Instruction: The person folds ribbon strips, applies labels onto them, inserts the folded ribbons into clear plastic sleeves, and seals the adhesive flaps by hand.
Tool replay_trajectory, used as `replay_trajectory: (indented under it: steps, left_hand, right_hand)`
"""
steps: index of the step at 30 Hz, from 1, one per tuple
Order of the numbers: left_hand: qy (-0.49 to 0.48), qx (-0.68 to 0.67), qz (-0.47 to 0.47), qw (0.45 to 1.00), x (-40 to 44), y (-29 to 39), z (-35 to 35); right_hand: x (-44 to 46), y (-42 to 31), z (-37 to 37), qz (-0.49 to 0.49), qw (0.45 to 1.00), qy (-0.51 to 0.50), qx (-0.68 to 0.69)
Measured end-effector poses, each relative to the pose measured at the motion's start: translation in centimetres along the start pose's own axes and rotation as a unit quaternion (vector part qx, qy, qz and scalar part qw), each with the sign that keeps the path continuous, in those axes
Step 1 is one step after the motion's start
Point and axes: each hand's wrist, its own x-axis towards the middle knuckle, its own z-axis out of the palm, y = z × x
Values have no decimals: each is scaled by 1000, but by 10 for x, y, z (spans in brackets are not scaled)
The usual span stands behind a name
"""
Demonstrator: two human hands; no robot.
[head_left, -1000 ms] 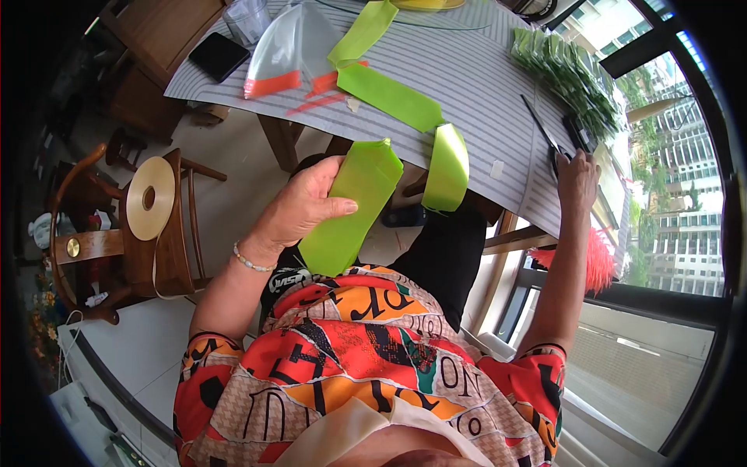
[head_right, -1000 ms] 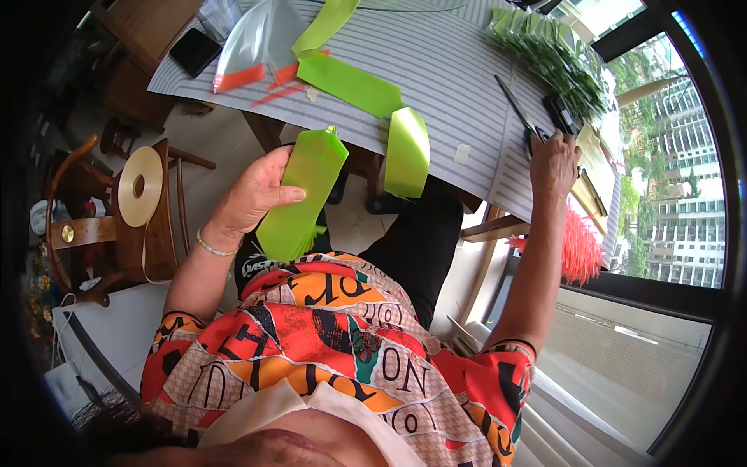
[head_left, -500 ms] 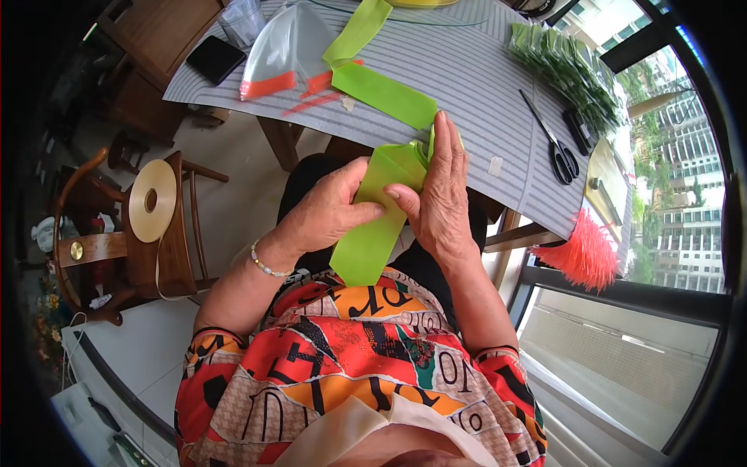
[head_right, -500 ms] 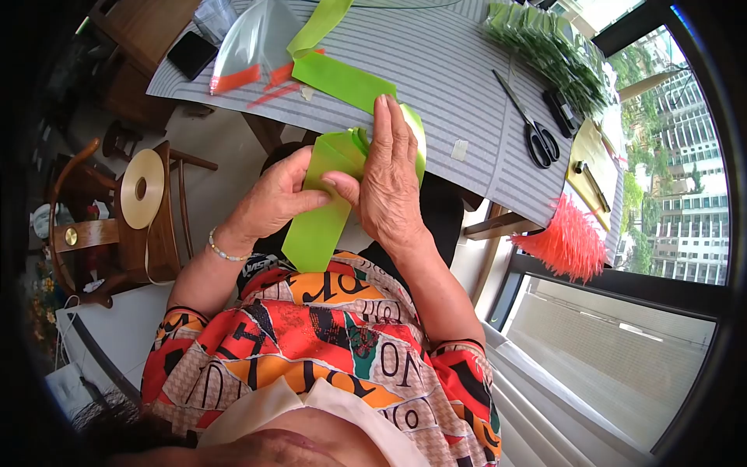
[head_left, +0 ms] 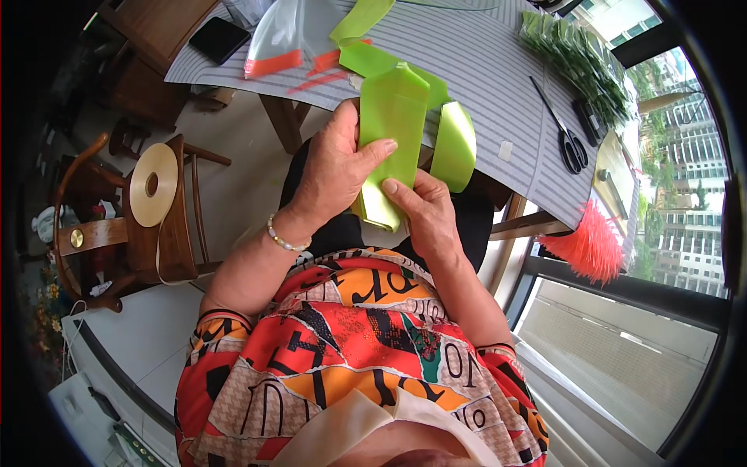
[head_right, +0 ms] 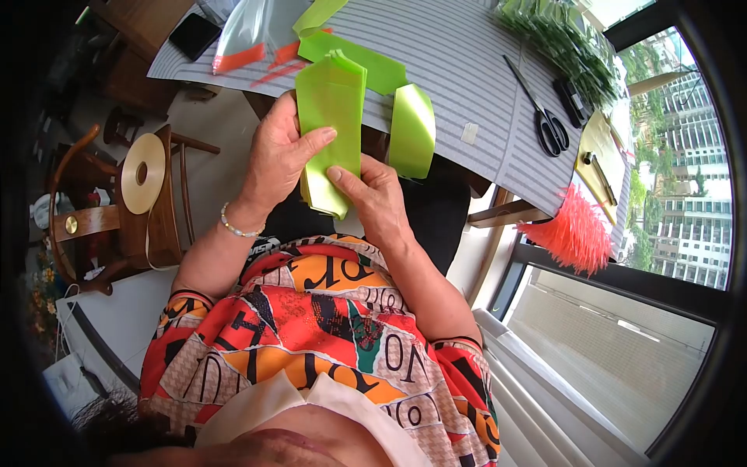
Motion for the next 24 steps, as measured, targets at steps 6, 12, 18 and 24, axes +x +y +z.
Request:
replay_trajectory:
  steps: [6,12,18,24]
  left_hand:
    - [-168,-197,-71,963,9,10,-14]
    - [-162,-296,-149,930,13,-2,2]
    - [-135,-337,-131,922,19,0,-7]
    - [-160,-374,-105,908,26,-12,-5]
  right_hand:
    - [2,-11,-5,14,994,-76,77]
    - [8,-12,-2,46,995,-71,53]
    - [7,-5,-10,68,978,-172,94]
    - [15,14,-15,104,965,-201,135]
